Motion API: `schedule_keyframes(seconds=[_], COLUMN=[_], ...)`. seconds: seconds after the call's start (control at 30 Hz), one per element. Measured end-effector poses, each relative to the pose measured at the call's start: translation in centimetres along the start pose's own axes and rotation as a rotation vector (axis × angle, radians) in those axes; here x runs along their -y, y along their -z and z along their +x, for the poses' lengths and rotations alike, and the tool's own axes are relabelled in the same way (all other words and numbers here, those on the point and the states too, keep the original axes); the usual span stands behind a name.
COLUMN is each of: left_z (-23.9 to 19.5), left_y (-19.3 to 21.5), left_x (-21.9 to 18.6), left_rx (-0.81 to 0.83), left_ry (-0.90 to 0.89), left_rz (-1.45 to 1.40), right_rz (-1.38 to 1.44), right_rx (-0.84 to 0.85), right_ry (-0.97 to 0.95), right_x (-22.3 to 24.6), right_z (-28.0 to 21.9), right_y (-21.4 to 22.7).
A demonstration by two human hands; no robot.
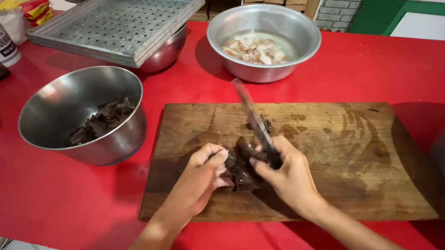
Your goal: The person slices dark wood ear mushrooms on a wooden cutting board using a knife. They occasionally use their bare left foot to hold the mushrooms steady while cutting them into smaller pieces.
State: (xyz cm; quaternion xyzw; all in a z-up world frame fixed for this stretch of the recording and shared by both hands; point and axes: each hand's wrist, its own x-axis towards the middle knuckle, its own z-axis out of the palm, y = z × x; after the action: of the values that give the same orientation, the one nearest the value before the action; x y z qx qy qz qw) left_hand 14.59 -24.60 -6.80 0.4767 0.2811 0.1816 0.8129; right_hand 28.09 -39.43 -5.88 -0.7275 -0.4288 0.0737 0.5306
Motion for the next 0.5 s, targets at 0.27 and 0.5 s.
schedule_keyframes(seconds=[0.27, 0.5], left_z=[-1.0, -0.9], left_y=[0.0, 0.3], left_x=[-0.5, 0.1], left_rx=[0.048, 0.122], left_ry=[-0.072, -0.054], left_rz=[-0.078, -0.102], right_rz=[0.177, -0.071], right_rx=[0.178, 0.225], right_ry=[-0.002, -0.085], right_x=[1.2, 2.1], right_z=[-0.7, 0.1], right_y=[0.2, 1.0])
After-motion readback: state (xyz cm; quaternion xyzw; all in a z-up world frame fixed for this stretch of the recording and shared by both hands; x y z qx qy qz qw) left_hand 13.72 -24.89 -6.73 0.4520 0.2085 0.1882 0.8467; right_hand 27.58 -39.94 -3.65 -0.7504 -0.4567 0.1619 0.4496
